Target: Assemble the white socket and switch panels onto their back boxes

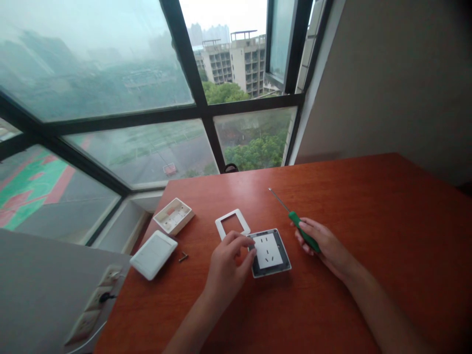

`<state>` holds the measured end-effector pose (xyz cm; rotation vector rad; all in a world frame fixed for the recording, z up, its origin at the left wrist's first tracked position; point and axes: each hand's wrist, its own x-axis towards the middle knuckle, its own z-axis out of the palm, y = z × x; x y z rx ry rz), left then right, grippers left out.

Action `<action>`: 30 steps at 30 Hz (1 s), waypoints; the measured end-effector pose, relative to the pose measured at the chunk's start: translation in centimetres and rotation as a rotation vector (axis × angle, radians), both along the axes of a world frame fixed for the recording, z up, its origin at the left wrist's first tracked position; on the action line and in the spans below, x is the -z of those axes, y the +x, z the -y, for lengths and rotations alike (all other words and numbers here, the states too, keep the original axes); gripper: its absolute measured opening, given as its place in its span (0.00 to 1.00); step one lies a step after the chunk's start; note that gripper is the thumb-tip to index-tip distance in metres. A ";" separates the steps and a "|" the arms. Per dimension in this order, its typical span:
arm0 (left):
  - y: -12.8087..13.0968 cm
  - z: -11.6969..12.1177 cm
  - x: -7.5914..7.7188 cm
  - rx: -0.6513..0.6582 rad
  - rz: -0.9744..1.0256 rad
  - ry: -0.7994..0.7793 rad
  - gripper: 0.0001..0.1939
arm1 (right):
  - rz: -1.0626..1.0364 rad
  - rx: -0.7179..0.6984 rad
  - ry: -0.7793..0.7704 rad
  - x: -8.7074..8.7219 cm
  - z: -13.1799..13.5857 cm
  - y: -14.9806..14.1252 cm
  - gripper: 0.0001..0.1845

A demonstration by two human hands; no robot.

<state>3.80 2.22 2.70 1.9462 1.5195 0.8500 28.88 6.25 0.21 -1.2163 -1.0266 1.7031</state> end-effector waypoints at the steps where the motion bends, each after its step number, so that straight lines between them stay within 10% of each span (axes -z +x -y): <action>1: 0.1 -0.1 0.1 -0.006 0.002 -0.005 0.05 | 0.002 0.001 -0.002 0.0 0.0 0.0 0.16; 30: 0.1 0.4 0.2 0.067 -0.130 0.129 0.05 | -0.002 0.004 -0.003 0.1 0.0 0.0 0.18</action>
